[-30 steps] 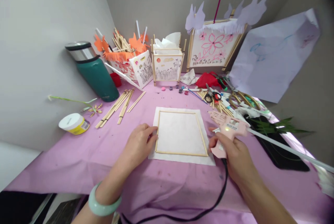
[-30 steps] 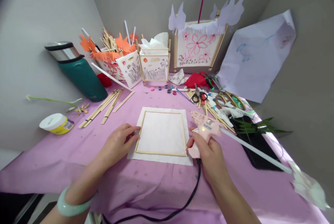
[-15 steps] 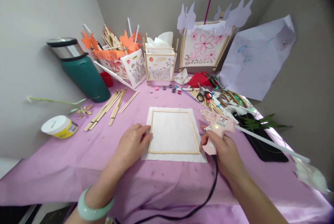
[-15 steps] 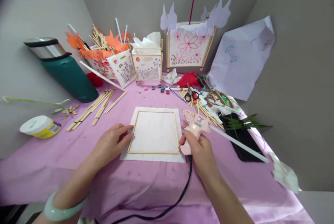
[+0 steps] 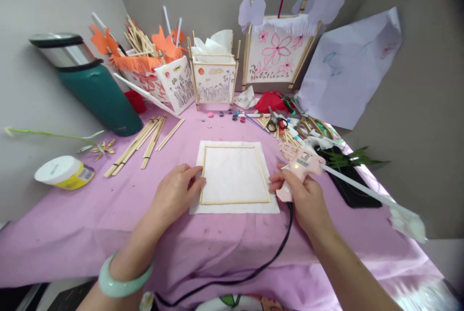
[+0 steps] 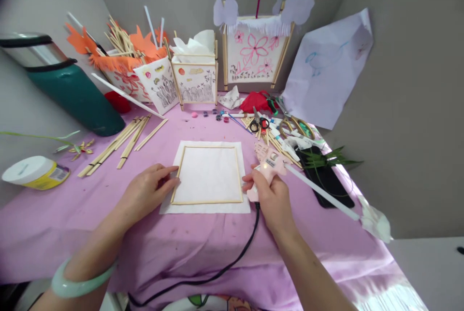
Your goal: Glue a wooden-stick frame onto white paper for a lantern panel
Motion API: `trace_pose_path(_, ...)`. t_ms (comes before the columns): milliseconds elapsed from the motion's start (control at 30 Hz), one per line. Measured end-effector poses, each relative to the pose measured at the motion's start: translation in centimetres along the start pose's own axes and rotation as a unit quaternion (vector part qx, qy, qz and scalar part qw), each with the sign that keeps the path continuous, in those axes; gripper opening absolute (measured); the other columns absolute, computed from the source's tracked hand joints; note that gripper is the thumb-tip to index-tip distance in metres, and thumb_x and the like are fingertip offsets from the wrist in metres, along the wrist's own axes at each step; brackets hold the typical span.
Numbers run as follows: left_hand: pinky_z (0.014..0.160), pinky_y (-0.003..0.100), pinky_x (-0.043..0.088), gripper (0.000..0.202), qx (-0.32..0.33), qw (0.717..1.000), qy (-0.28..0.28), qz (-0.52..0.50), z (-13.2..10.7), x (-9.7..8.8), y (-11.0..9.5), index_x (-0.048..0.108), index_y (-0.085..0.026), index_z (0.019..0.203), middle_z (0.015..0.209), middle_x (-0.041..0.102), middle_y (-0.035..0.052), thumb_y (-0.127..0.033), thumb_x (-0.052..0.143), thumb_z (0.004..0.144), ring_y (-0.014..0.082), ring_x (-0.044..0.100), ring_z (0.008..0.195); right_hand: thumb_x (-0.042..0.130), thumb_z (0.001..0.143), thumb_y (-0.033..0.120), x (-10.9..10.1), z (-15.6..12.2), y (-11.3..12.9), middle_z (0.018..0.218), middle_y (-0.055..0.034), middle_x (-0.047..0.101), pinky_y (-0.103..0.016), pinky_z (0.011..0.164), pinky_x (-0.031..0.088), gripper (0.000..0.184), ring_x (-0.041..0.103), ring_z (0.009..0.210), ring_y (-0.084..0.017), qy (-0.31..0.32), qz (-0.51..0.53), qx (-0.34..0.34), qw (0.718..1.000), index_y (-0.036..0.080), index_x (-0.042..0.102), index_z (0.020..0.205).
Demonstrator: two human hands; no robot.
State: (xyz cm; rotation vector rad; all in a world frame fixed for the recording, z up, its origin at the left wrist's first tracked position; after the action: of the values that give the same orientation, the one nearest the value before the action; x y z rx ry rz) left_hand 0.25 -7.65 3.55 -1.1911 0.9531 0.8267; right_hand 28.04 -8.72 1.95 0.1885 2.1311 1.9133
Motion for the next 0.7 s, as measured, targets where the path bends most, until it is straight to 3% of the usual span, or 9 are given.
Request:
trace_pose_path(233,0.066,0.030,0.039,0.023,0.000,1.000,0.003,0.001,0.0,0.0,0.2,0.067,-0.022,0.094,0.077,0.057,0.0029,-0.033,0.049,0.087,0.0198,0.056,0.074,0.058,0.079,0.056,-0.8,-1.1,0.1,0.078,-0.0085,0.073,-0.028,0.058,0.047,0.044,0.065,0.072,-0.021,0.024,-0.052,0.067,0.996,0.015,0.073,0.085)
trace_pose_path(533,0.065,0.030,0.039,0.022,0.016,1.000,0.018,-0.017,-0.1,-0.1,0.4,0.067,-0.021,0.094,0.079,0.057,0.0026,-0.034,0.050,0.087,0.0189,0.056,0.074,0.056,0.081,0.053,-0.9,-1.9,0.1,0.078,-0.0068,0.073,-0.027,0.064,0.047,0.041,0.064,0.081,-0.021,0.013,-0.126,0.047,0.991,0.017,0.074,0.085)
trace_pose_path(700,0.066,0.029,0.040,0.022,0.016,1.000,0.011,-0.022,-0.1,0.0,0.4,0.067,-0.021,0.093,0.079,0.056,0.0029,-0.032,0.050,0.087,0.0181,0.055,0.073,0.058,0.080,0.053,-0.9,-2.0,-0.2,0.076,-0.0079,0.073,-0.028,0.058,0.047,0.042,0.065,0.071,-0.021,0.020,-0.105,0.063,0.992,0.015,0.073,0.091)
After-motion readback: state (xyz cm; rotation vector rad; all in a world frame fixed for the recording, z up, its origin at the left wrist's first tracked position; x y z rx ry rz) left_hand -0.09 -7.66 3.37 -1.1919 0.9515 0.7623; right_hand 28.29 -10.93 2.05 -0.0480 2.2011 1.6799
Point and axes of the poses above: each hand's wrist, its own z-axis towards the middle knuckle, its own x-axis out of the palm, y = z × x, the point moved 2 cm from there along z, towards the middle knuckle
